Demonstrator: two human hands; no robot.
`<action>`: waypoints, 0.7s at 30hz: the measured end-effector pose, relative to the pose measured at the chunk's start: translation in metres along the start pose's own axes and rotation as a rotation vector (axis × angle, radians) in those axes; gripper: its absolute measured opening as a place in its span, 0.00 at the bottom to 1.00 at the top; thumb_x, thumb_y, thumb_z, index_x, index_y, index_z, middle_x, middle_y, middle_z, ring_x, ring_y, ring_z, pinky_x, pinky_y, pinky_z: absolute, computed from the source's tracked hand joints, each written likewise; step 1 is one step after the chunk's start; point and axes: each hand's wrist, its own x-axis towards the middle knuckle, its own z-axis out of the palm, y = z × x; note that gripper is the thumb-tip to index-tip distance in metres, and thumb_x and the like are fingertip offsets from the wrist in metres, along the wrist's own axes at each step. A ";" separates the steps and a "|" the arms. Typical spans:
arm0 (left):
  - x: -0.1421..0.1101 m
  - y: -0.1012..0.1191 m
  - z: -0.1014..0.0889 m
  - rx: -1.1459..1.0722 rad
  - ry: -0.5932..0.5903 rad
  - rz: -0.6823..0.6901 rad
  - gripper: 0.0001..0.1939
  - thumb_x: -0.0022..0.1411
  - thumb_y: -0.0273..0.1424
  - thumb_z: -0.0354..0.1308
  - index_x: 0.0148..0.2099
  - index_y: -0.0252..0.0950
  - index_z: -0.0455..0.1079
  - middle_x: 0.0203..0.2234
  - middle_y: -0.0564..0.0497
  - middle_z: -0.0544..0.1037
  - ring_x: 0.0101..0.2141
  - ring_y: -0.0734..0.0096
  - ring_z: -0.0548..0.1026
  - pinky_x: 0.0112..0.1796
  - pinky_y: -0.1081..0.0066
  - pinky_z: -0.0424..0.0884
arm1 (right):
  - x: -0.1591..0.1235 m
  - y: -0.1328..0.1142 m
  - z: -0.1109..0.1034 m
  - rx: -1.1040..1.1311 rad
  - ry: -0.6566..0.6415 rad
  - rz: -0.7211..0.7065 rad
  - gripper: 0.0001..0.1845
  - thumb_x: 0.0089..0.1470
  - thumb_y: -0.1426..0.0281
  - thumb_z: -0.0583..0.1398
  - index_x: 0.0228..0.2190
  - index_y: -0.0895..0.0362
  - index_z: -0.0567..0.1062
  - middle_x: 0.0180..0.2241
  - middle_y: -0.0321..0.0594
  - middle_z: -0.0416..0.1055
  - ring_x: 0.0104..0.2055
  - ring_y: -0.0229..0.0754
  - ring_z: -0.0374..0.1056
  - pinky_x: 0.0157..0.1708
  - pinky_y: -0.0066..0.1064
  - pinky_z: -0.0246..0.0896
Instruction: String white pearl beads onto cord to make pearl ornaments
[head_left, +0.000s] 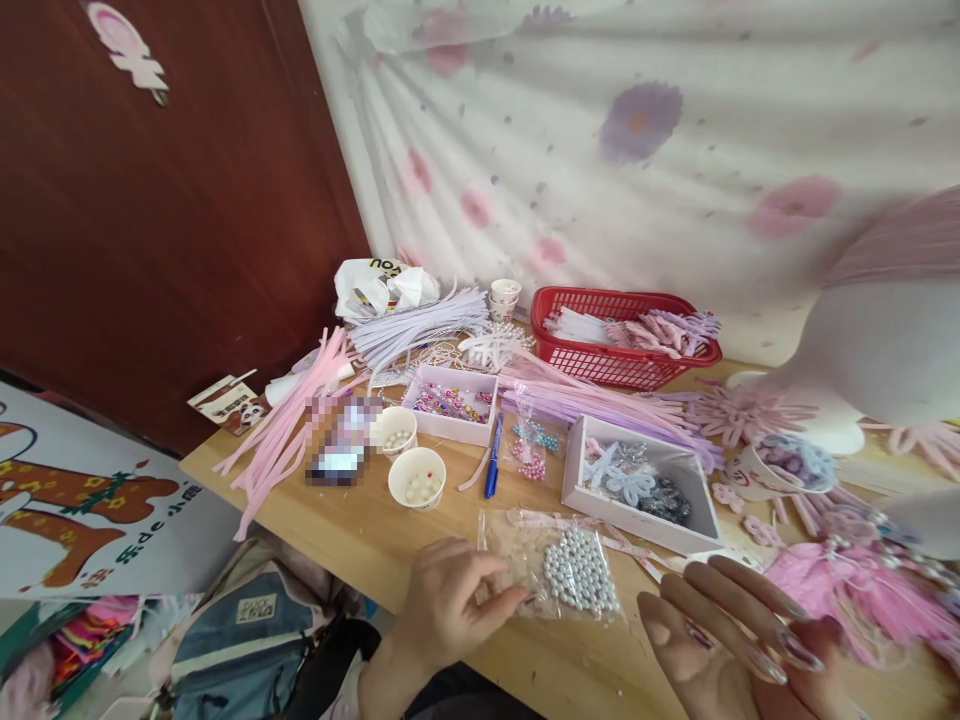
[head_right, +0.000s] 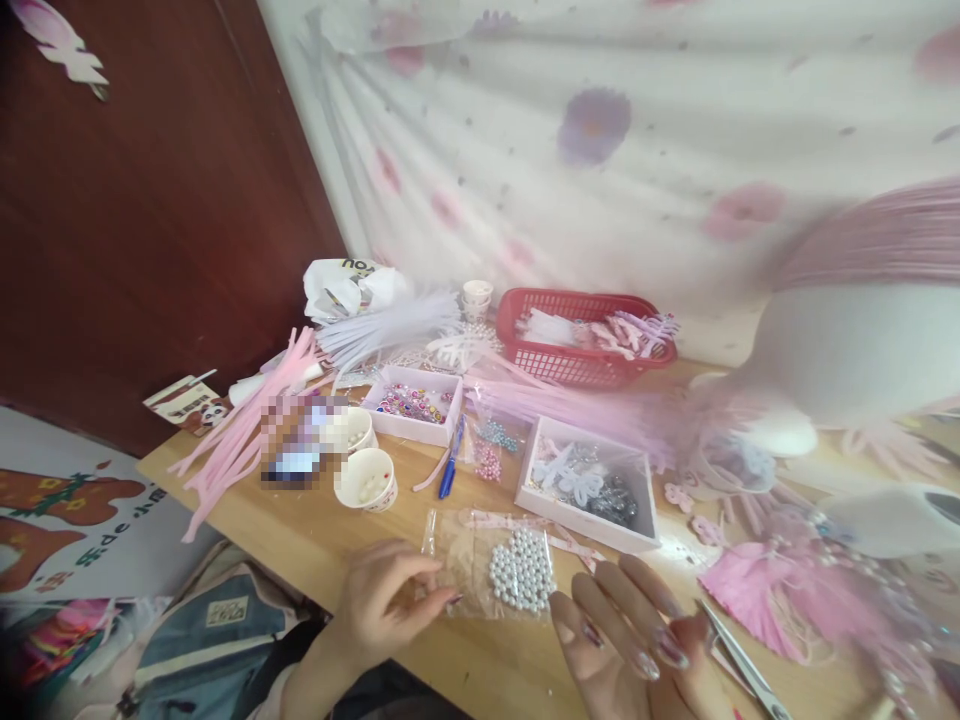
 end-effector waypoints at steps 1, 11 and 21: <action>-0.001 0.000 0.007 0.000 -0.039 0.013 0.08 0.69 0.30 0.59 0.34 0.37 0.69 0.18 0.56 0.76 0.19 0.75 0.71 0.23 0.72 0.66 | 0.002 -0.002 -0.003 0.014 -0.019 0.006 0.20 0.45 0.76 0.75 0.28 0.52 0.69 0.19 0.22 0.70 0.19 0.33 0.66 0.27 0.35 0.70; 0.001 -0.011 0.020 0.117 -0.531 -0.011 0.21 0.66 0.46 0.59 0.55 0.40 0.72 0.55 0.45 0.78 0.55 0.51 0.72 0.55 0.43 0.66 | 0.012 0.004 -0.004 0.141 0.093 -0.071 0.19 0.61 0.89 0.58 0.29 0.55 0.64 0.11 0.16 0.60 0.14 0.28 0.59 0.27 0.25 0.64; 0.002 -0.018 -0.006 0.024 -0.218 0.059 0.09 0.68 0.23 0.54 0.45 0.38 0.73 0.40 0.49 0.83 0.42 0.63 0.77 0.50 0.57 0.71 | 0.000 -0.005 -0.018 0.057 0.227 -0.261 0.31 0.66 0.78 0.58 0.13 0.56 0.57 0.06 0.25 0.47 0.11 0.30 0.53 0.22 0.29 0.65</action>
